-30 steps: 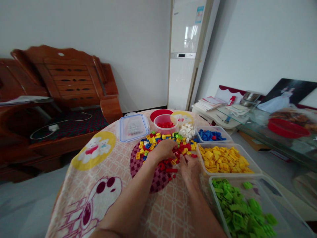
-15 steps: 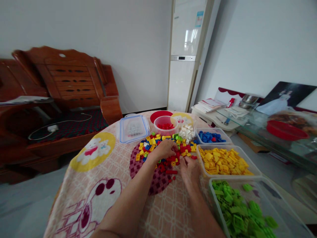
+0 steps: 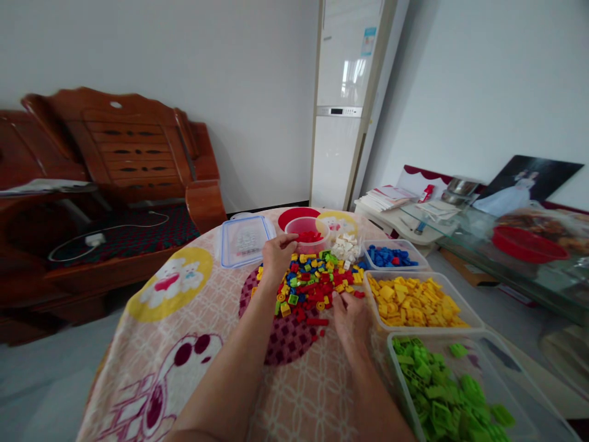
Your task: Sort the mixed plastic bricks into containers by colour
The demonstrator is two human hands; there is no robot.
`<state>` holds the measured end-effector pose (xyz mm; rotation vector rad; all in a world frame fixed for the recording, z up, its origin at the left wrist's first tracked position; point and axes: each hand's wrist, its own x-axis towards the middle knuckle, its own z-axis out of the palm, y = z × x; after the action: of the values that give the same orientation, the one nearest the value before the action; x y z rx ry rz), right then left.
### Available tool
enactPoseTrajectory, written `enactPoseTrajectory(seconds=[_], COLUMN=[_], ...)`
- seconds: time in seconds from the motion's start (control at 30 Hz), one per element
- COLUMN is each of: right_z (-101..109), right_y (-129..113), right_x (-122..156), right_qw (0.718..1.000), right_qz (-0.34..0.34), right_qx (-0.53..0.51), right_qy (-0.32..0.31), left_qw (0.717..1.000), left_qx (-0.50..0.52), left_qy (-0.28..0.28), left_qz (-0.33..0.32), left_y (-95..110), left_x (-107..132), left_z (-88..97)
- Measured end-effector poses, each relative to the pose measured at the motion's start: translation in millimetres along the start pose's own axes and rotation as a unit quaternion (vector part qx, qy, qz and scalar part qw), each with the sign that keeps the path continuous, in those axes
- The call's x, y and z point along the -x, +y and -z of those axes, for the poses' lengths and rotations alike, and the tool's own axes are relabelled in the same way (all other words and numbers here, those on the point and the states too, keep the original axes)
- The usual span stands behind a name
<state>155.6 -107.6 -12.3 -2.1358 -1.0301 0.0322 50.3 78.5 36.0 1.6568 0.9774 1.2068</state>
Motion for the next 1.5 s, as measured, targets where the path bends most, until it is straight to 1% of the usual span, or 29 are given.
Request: enactPoseTrajectory(seconds=[0.1,0.17,0.23,0.27,0.3,0.33,0.37,0.4,0.43,0.47,0.5,0.53,0.57,0.6,0.63,0.7,0.83,1.0,1.1,1.23,1.37,1.5], right_z=[1.0,1.4,1.1,0.8,0.4,0.0,-0.4,-0.8,-1.0,-1.2,-1.2,-1.1,-0.9,-0.6,-0.3,0.3,1.2,1.0,0.6,0.5,0.3,-0.7], right_y=[-0.8,-1.3,-1.3,-1.1,-0.8,-0.4,0.1,0.5,0.9,1.2,1.3,1.3,1.1,0.9,0.5,-0.4,-1.8,-1.5,-0.3,0.9,1.1,2.0], right_x=[0.1,0.0,-0.2,-0.2,-0.3,-0.3,-0.4,-0.4,-0.5,-0.5,-0.6,-0.6,-0.7,-0.7,-0.7,-0.6,-0.4,-0.1,-0.3,-0.5,-0.4,-0.6], right_qw=[1.0,1.0,1.0,1.0,1.0,1.0,1.0,1.0,1.0,1.0,1.0,1.0,1.0,1.0,1.0,1.0,1.0,1.0,1.0,1.0,1.0,1.0], right_qz=[0.0,0.002,0.002,0.0,-0.002,-0.004,-0.004,-0.005,-0.004,-0.002,-0.002,-0.001,-0.001,-0.002,-0.003,-0.005,-0.014,-0.005,0.001,-0.002,-0.004,-0.005], right_qx=[0.002,0.002,0.002,0.003,0.004,0.004,0.004,0.003,0.002,0.001,-0.001,-0.002,-0.004,-0.005,-0.005,-0.002,-0.006,-0.008,0.0,0.004,0.0,-0.006], right_qy=[0.0,-0.001,0.001,0.002,0.002,0.001,-0.001,-0.003,-0.006,-0.009,-0.01,-0.012,-0.012,-0.012,-0.011,-0.006,-0.011,-0.001,0.003,-0.006,-0.008,-0.011], left_qw=[1.0,0.999,0.998,0.996,0.992,0.983,0.967,0.943,0.913,0.881,0.852,0.828,0.811,0.8,0.793,0.791,0.799,0.822,0.826,0.813,0.792,0.773], left_qx=[0.0,-0.018,-0.05,-0.067,-0.084,-0.106,-0.133,-0.168,-0.21,-0.253,-0.294,-0.334,-0.368,-0.396,-0.417,-0.432,-0.398,-0.334,-0.311,-0.351,-0.414,-0.455], left_qy=[-0.009,-0.011,-0.024,-0.048,-0.09,-0.146,-0.214,-0.282,-0.344,-0.392,-0.423,-0.438,-0.441,-0.435,-0.427,-0.415,-0.432,-0.455,-0.464,-0.455,-0.434,-0.422], left_qz=[-0.01,-0.024,-0.036,-0.039,-0.04,-0.04,-0.043,-0.051,-0.063,-0.077,-0.091,-0.103,-0.112,-0.118,-0.122,-0.127,-0.126,-0.077,-0.073,-0.092,-0.114,-0.127], left_y=[-5.9,-3.6,3.4,8.2,13.6,19.3,24.8,30.1,34.7,38.5,41.4,43.4,44.4,44.8,44.5,42.8,36.4,27.3,26.9,34.1,42.6,45.2], left_x=[-2.6,-2.8,-1.6,-0.3,1.8,4.6,8.3,12.6,17.4,22.4,27.3,31.9,35.8,38.9,41.0,42.3,37.5,32.6,33.0,35.4,40.1,46.6], left_z=[0.3,2.1,5.6,7.5,9.2,10.3,10.5,9.6,7.5,4.3,0.3,-4.2,-8.7,-12.8,-16.0,-19.4,-17.1,-16.2,-18.3,-19.4,-19.7,-24.0])
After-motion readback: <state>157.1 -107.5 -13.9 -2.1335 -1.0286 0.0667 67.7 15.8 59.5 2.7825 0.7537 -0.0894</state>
